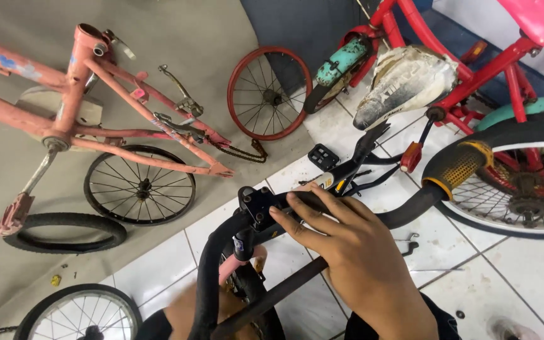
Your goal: Tightening and adjusting the handlebars on a bicycle using a hex key.
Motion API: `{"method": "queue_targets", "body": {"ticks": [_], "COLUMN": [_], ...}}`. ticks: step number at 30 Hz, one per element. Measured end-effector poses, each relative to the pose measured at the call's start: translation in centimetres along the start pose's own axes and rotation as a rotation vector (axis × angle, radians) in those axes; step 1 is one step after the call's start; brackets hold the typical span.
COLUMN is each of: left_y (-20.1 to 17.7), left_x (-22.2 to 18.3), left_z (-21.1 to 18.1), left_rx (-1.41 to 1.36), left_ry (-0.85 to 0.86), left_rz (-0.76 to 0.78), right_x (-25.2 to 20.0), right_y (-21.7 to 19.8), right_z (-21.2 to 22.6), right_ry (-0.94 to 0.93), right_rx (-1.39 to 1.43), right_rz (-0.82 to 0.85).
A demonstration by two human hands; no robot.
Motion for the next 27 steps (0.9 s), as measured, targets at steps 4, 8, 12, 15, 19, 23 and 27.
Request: {"method": "queue_targets", "body": {"ticks": [4, 8, 12, 15, 19, 23, 27], "left_y": [3.4, 2.9, 3.3, 3.0, 2.9, 3.6, 3.7], "left_x": [13.0, 18.7, 17.9, 17.5, 18.6, 18.7, 19.2], "left_z": [-5.5, -12.5, -11.7, -12.2, -12.9, -12.9, -12.8], "left_rx": [-0.344, -0.464, -0.367, -0.389, -0.283, -0.381, -0.389], "left_ry": [0.033, 0.351, 0.205, 0.233, -0.121, -0.126, -0.125], "left_rz": [-0.012, 0.006, -0.105, -0.206, -0.147, -0.237, -0.185], "right_x": [0.2, 1.2, 2.0, 3.0, 4.3, 3.4, -0.1], "right_y": [0.1, -0.9, -1.2, -2.0, -3.5, -2.6, 1.6], "right_z": [-0.6, -0.5, -1.2, -1.4, -0.5, 0.2, -0.4], "right_ry": [0.005, -0.035, 0.009, 0.095, 0.053, 0.098, 0.155], "right_rx": [0.031, 0.044, 0.113, 0.19, -0.03, -0.049, -0.154], "right_rz": [0.063, 0.037, 0.061, 0.073, -0.264, -0.571, -0.895]}}
Point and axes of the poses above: each hand's wrist, its own x-axis towards the middle knuckle, its own y-axis out of the palm, z = x × y, the point moved 6 cm from there along x, towards the middle knuckle, and after that the axes turned 12 degrees about -y, right-handed, at the moved point
